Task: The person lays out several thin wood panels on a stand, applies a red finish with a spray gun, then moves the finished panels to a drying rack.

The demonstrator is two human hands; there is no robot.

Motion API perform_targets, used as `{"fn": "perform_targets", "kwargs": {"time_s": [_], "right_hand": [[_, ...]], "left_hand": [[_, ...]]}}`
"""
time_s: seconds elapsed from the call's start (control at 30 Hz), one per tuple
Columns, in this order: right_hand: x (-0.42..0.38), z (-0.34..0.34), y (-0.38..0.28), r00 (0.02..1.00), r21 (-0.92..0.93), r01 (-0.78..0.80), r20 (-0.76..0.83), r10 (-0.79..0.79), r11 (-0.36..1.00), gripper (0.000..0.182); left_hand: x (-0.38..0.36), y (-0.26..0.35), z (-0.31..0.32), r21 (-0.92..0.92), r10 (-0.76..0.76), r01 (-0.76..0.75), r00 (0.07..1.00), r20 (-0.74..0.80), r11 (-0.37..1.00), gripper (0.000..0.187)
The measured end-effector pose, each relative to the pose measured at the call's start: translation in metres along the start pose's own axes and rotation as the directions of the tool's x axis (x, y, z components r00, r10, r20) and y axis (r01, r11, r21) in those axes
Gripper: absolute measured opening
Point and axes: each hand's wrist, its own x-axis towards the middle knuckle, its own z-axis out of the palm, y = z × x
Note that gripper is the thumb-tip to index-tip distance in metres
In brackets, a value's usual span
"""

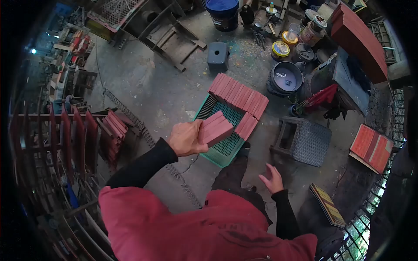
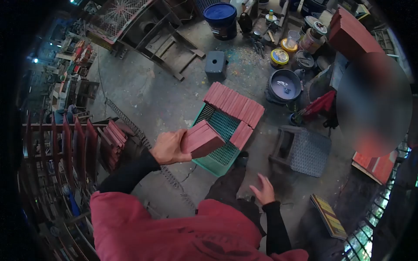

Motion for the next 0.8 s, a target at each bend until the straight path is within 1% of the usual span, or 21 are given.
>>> {"fn": "perform_targets", "kwargs": {"time_s": [0.03,0.07,0.1,0.13,0.17,0.2,0.23,0.27,0.3,0.33,0.37,0.4,0.43,0.47,0.5,0.53,0.57,0.63,0.7,0.77,0.8], "right_hand": [[0.025,-0.005,-0.045,0.986,0.162,-0.059,0.163,0.032,0.985,0.08],[0.044,-0.002,-0.075,0.979,0.229,0.152,0.102,-0.179,0.961,0.089],[0.052,0.002,-0.098,0.926,0.274,0.357,0.024,-0.377,0.893,0.097],[0.053,0.009,-0.108,0.901,0.318,0.36,0.124,-0.415,0.877,0.1],[0.05,0.008,-0.124,0.872,0.348,0.36,0.204,-0.445,0.866,0.104],[0.037,0.002,-0.142,0.826,0.396,0.454,0.149,-0.544,0.798,0.101],[0.015,-0.012,-0.17,0.775,0.42,0.544,0.08,-0.627,0.726,0.099],[-0.01,-0.026,-0.185,0.745,0.401,0.626,-0.054,-0.664,0.669,0.095],[-0.038,-0.037,-0.192,0.704,0.353,0.7,-0.196,-0.682,0.621,0.092],[-0.068,-0.04,-0.194,0.713,0.453,0.693,-0.316,-0.626,0.56,0.088],[-0.099,-0.046,-0.19,0.698,0.52,0.712,-0.449,-0.558,0.472,0.084],[-0.136,-0.055,-0.184,0.717,0.456,0.695,-0.493,-0.493,0.555,0.081],[-0.177,-0.066,-0.176,0.734,0.41,0.658,-0.537,-0.416,0.632,0.078],[-0.219,-0.081,-0.168,0.684,0.343,0.653,-0.651,-0.33,0.675,0.078],[-0.261,-0.086,-0.164,0.651,0.406,0.699,-0.701,-0.29,0.588,0.077],[-0.297,-0.087,-0.157,0.612,0.448,0.754,-0.745,-0.266,0.48,0.077],[-0.333,-0.09,-0.147,0.55,0.395,0.767,-0.81,-0.202,0.505,0.077],[-0.407,-0.1,-0.128,0.533,0.35,0.684,-0.838,-0.111,0.639,0.076],[-0.484,-0.108,-0.113,0.434,0.23,0.565,-0.9,-0.048,0.792,0.067],[-0.547,-0.109,-0.095,0.441,0.274,0.454,-0.896,0.053,0.848,0.07],[-0.572,-0.101,-0.088,0.421,0.268,0.44,-0.905,0.067,0.857,0.07]], "left_hand": [[-0.025,0.031,-0.04,0.06,0.074,-0.074,0.997,0.0,0.995,0.068],[-0.052,0.065,-0.076,0.117,0.148,-0.148,0.989,0.004,0.982,0.067],[-0.078,0.093,-0.105,0.178,0.248,-0.241,0.969,-0.019,0.954,0.066],[-0.103,0.129,-0.135,0.207,0.326,-0.312,0.945,-0.033,0.927,0.066],[-0.126,0.158,-0.156,0.237,0.442,-0.413,0.893,-0.085,0.879,0.069],[-0.146,0.185,-0.172,0.266,0.54,-0.495,0.831,-0.132,0.827,0.072],[-0.167,0.212,-0.187,0.286,0.592,-0.539,0.791,-0.152,0.793,0.077],[-0.182,0.233,-0.197,0.268,0.682,-0.629,0.703,-0.202,0.729,0.08],[-0.198,0.254,-0.21,0.331,0.72,-0.653,0.68,-0.142,0.682,0.093],[-0.212,0.27,-0.195,-0.089,0.586,-0.652,0.726,-0.361,0.753,0.096],[-0.22,0.294,-0.184,-0.154,0.575,-0.688,0.69,-0.439,0.709,0.109],[-0.222,0.311,-0.178,-0.063,0.683,-0.811,0.529,-0.504,0.581,0.104],[-0.222,0.321,-0.155,-0.425,0.538,-0.868,0.494,-0.683,0.258,0.086],[-0.146,0.194,-0.185,-0.46,0.648,-0.874,0.441,-0.621,0.154,0.086],[-0.121,0.251,-0.143,-0.577,0.735,-0.816,0.412,-0.539,0.034,0.084],[-0.127,0.311,-0.084,-0.685,0.809,-0.727,0.372,-0.455,-0.051,0.082],[-0.154,0.36,-0.019,-0.778,0.865,-0.62,0.33,-0.378,-0.103,0.08],[-0.207,0.413,0.09,-0.91,0.936,-0.394,0.253,-0.243,-0.129,0.076],[-0.226,0.44,0.17,-0.98,0.972,-0.167,0.188,-0.143,-0.112,0.072],[-0.209,0.471,0.232,-0.995,0.99,0.067,0.128,-0.061,-0.07,0.068],[-0.203,0.466,0.266,-0.982,0.994,0.181,0.104,-0.027,-0.046,0.066]]}}
